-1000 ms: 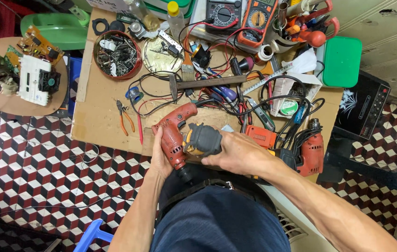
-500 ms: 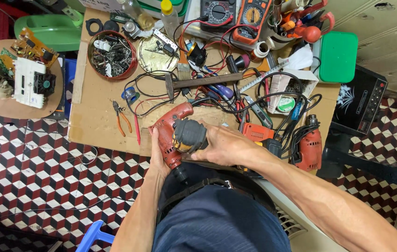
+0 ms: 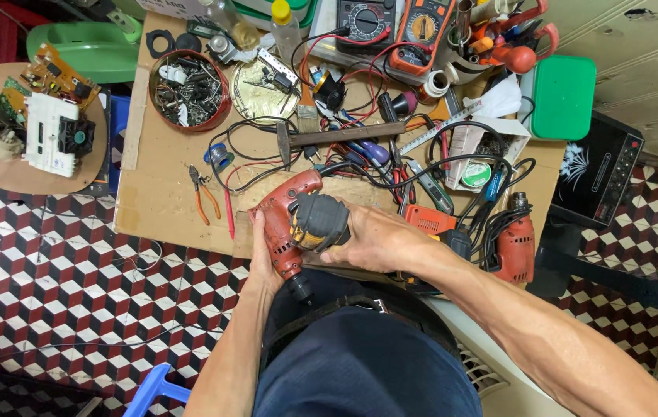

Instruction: Disassembling and troubleshooting a handheld electric power drill on a repair workbench.

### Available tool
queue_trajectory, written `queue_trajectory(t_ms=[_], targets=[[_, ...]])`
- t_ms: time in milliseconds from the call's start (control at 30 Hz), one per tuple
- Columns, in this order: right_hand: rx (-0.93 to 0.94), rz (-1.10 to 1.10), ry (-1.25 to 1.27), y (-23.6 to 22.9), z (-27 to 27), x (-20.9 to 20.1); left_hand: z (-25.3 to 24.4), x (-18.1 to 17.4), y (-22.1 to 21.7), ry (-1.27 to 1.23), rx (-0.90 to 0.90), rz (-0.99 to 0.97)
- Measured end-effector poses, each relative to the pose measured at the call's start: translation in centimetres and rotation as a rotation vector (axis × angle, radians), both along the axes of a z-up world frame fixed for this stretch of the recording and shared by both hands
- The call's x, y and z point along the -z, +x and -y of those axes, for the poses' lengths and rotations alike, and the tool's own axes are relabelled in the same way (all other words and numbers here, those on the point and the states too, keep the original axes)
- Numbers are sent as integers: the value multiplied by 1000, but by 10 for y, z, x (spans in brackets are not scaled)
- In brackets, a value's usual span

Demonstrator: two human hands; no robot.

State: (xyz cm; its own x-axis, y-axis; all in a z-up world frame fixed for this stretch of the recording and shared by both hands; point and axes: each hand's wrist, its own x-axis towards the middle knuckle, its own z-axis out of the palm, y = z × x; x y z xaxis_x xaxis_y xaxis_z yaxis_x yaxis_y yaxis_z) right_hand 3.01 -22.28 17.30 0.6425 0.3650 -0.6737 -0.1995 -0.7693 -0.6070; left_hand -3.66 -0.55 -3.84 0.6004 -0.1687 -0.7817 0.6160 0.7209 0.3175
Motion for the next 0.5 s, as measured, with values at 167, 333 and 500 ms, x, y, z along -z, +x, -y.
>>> queue_trajectory(t_ms=[167,333,500], targets=[[-2,-6,17,0,-1,-5,-2,9,-2,2,-1,2],[-15,26,30,0,0,0,1,-5,2,-22,5,6],[-2,0,34,2,-1,-3,2,-5,3,-21,6,-6]])
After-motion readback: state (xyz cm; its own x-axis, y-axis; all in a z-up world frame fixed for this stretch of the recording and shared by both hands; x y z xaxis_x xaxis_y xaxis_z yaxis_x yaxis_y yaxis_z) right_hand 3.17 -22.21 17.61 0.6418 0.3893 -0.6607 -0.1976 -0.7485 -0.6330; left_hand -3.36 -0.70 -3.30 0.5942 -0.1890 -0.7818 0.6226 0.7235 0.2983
